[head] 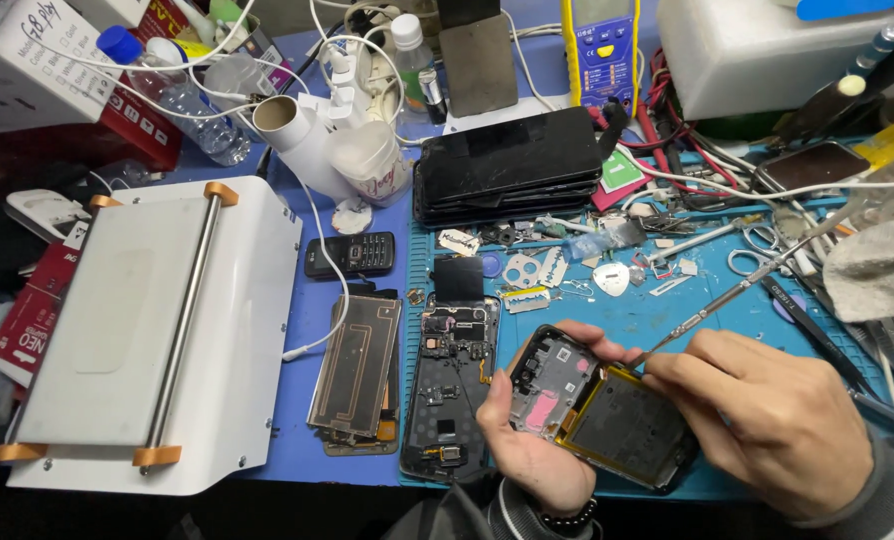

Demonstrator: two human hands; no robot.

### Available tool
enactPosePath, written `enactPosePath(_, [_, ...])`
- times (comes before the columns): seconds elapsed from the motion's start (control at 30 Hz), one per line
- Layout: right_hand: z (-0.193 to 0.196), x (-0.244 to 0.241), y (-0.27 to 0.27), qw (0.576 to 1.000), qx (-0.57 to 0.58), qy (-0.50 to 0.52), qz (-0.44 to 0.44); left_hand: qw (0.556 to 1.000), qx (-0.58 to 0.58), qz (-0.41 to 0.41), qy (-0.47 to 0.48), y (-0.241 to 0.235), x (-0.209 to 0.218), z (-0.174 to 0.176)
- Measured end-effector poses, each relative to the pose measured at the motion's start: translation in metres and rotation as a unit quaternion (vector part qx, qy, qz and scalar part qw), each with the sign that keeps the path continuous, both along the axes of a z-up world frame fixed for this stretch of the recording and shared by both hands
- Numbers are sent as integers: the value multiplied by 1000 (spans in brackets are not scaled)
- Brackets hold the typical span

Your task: The recorder is disassembling and repairing internal components of a smartphone on an electronics workbench.

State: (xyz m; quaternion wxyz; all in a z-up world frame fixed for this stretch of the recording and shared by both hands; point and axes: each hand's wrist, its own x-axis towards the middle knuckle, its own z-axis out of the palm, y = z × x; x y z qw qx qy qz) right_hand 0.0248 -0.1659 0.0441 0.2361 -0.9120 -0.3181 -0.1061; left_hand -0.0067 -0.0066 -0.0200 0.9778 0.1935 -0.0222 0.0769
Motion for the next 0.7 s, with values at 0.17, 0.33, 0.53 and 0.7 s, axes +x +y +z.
enactPosePath(0.17, [-8, -2, 2, 1000, -8, -26, -10, 1000, 15, 6, 19, 1, 0, 3])
enactPosePath(0.33, [-9, -1, -2, 1000, -17, -15, -3, 1000, 17, 3, 17, 1, -1, 2])
enactPosePath(0.53, [-10, -2, -15, 996, -81, -22, 9, 1000, 14, -9, 10, 3, -2, 0])
enactPosePath(0.7, [-10, -3, -19, 995, -99, -21, 7, 999, 35, 2, 14, 2, 0, 3])
